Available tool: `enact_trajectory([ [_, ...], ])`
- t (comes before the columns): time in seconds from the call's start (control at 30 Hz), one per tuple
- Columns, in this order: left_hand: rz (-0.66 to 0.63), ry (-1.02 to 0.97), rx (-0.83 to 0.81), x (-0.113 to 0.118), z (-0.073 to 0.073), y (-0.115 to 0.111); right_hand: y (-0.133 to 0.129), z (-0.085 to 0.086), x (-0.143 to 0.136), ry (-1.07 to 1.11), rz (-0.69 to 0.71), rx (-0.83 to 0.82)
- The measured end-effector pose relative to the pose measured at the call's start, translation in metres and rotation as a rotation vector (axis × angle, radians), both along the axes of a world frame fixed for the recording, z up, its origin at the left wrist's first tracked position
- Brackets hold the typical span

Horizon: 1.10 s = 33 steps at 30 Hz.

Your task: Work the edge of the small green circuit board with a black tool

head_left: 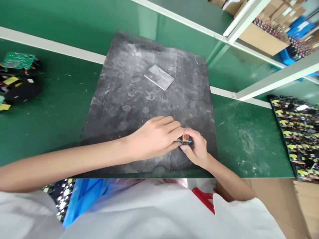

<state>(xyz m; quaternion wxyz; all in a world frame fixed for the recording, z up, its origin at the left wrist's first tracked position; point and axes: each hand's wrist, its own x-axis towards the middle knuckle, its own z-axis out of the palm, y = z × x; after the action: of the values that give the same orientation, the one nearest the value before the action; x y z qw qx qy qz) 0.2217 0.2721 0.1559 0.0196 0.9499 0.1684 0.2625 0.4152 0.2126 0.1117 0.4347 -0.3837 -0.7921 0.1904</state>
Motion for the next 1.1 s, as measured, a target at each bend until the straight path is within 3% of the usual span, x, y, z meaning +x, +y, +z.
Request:
enact_trajectory([
  [0.23, 0.030, 0.078, -0.122, -0.002, -0.009, 0.008, 0.004, 0.006, 0.008, -0.131, -0.100, 0.015],
  [0.37, 0.051, 0.316, -0.292, -0.009, -0.031, 0.023, 0.011, 0.008, 0.019, -0.309, -0.322, -0.072],
  [0.47, -0.002, 0.417, -0.366, -0.013, -0.049, 0.032, 0.012, 0.006, 0.020, -0.483, -0.379, -0.107],
  [0.57, 0.011, 0.427, -0.392, -0.014, -0.058, 0.032, 0.008, 0.004, 0.013, -0.666, -0.356, -0.073],
  [0.67, 0.026, 0.432, -0.400, -0.013, -0.057, 0.029, 0.005, 0.005, 0.008, -0.777, -0.326, -0.012],
  [0.83, 0.049, 0.396, -0.370, -0.012, -0.057, 0.023, 0.006, 0.018, 0.009, -0.895, -0.312, -0.028],
  [0.97, 0.094, 0.306, -0.330, -0.009, -0.065, 0.017, -0.009, 0.030, 0.002, -0.926, -0.383, -0.085],
  [1.1, 0.105, 0.233, -0.312, -0.005, -0.071, 0.014, -0.025, 0.025, -0.020, -0.984, -0.565, -0.122],
])
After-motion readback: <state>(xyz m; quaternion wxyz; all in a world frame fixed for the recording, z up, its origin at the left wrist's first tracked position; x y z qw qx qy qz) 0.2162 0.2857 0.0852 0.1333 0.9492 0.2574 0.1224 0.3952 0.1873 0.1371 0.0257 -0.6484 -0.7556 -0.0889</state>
